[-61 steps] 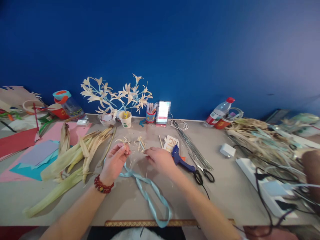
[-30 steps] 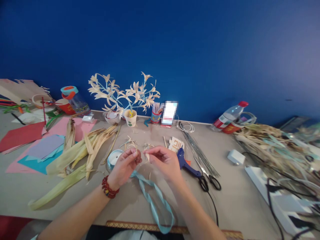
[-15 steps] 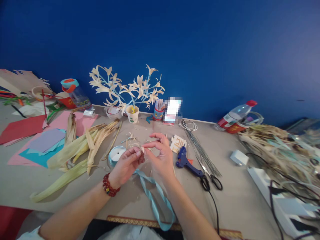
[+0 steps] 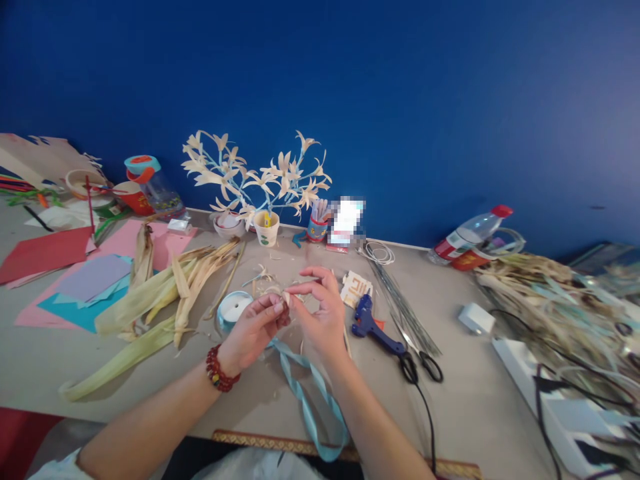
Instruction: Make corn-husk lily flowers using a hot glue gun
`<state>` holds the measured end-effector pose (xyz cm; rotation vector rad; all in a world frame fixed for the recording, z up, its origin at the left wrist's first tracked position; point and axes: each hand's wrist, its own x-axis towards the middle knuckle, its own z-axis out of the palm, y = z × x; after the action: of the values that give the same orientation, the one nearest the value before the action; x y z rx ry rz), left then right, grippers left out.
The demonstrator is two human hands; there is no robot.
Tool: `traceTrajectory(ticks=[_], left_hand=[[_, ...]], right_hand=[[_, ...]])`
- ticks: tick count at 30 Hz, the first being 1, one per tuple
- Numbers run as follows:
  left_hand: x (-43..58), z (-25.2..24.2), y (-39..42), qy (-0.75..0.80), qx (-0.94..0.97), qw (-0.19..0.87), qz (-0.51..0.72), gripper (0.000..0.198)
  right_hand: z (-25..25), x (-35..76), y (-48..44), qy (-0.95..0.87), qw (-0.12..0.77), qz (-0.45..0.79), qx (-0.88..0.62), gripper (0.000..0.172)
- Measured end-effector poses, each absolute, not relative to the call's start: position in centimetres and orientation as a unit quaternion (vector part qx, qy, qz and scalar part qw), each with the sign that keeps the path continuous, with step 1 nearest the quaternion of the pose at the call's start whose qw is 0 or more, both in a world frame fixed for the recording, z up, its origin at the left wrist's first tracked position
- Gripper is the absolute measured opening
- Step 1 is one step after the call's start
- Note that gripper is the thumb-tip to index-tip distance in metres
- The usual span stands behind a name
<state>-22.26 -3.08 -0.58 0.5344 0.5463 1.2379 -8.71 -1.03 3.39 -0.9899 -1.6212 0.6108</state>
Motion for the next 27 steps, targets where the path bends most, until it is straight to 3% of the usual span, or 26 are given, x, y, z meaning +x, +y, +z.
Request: traceTrajectory(ticks=[21,27], left_hand=[[-22.27,-0.58,-3.13,0.236,0.235,0.754,0.567,0.015],[-22.36,-0.55,-3.12,0.233,0.228,0.756,0.567,0.014]], right_hand=[[3.23,-9.22,-1.33,-0.678,0.562,0.237,-0.41,0.005],[3.44,-9.05,-1.92,-0.669,0.595,0.183,-0.406,0.011]])
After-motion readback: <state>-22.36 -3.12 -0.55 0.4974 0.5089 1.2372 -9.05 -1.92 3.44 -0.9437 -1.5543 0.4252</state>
